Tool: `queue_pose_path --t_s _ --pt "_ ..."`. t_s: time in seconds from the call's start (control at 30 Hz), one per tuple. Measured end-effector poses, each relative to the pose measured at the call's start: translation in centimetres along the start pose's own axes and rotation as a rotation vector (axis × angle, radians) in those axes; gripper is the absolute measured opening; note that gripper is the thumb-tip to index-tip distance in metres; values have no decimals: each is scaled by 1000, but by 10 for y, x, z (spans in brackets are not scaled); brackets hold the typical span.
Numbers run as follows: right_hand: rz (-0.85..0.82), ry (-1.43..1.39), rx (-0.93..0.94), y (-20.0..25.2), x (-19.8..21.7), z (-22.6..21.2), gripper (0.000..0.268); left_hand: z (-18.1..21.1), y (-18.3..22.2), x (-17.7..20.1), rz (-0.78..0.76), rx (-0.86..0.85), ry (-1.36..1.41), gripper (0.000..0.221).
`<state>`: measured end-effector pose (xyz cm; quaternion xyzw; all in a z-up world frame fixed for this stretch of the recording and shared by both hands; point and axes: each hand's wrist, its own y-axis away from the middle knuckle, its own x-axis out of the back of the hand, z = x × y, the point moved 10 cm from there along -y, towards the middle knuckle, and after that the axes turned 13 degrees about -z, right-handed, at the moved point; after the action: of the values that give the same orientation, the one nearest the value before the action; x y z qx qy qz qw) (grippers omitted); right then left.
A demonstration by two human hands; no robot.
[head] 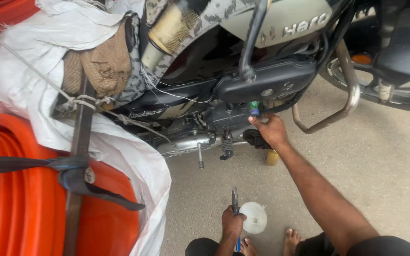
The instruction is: Perform maintenance on a motorcycle, involving inspection and handling of engine parts and oil components.
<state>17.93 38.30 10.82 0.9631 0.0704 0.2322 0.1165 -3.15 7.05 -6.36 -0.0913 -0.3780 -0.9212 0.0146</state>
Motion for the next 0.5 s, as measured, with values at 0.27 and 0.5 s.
queue_pose_path --t_s 0.27,0.5 --pt "45 446 152 8 -8 35 73 1 -120 -24 -69 -173 -5 31" --pt "448 463 448 13 -21 1 71 53 -130 -55 -138 -213 -508 39"
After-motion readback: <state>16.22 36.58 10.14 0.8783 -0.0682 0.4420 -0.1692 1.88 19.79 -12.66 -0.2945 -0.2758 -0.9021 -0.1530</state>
